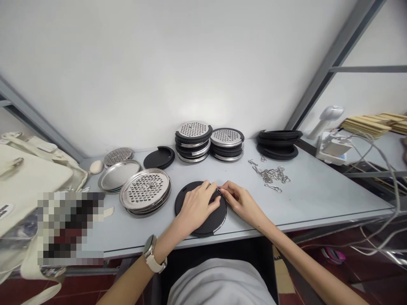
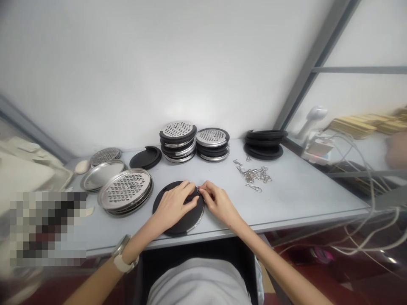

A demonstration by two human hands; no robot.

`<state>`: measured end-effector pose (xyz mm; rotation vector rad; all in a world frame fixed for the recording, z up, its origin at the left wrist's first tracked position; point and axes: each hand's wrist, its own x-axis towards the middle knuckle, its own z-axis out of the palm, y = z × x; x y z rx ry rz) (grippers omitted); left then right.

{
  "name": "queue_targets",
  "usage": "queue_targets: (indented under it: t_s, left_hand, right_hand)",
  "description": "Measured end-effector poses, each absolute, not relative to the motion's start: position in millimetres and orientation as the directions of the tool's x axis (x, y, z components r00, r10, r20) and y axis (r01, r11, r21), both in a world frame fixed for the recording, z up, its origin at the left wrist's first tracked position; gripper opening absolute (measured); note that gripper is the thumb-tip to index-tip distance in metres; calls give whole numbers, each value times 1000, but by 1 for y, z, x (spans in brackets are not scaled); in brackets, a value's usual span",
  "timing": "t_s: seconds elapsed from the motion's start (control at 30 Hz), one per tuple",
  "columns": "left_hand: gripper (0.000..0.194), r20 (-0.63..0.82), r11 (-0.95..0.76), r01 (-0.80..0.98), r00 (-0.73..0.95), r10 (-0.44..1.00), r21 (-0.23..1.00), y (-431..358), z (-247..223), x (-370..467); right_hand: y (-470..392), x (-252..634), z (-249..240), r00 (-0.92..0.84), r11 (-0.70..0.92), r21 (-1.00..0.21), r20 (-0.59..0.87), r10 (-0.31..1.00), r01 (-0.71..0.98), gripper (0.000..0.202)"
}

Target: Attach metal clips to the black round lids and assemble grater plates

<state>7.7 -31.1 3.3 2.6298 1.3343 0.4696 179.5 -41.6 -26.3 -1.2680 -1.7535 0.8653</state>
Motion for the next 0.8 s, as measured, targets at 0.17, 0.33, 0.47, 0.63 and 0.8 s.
queue_targets:
  t_s: [0.17,0.33,0.47,0.63,0.8]
  left_hand:
    - [10,215,-556,779,513,831,291,-32,1,9]
    - [11,237,-540,797,488,840,272,-32,-2,11]
    - [11,245,-537,798,481,841,274,-32,-2,11]
    - [10,231,-514,803,461,857,302,-33,-1,12]
    - [6,232,-533,752,480,846,387,-33,-1,12]
  right_hand:
    - [-41,181,-27,-205,270,-866,199,958,422,22]
    - [-41,181,-29,-181,243,-863,180,967,443,17]
    - [-43,178,-29,-156,262,-830,212,965,492,18]
    - [-44,177,-27,-153,275,-763,229,961,586,23]
    - [-40,180,-26,-183,288,-732,223,958,618,25]
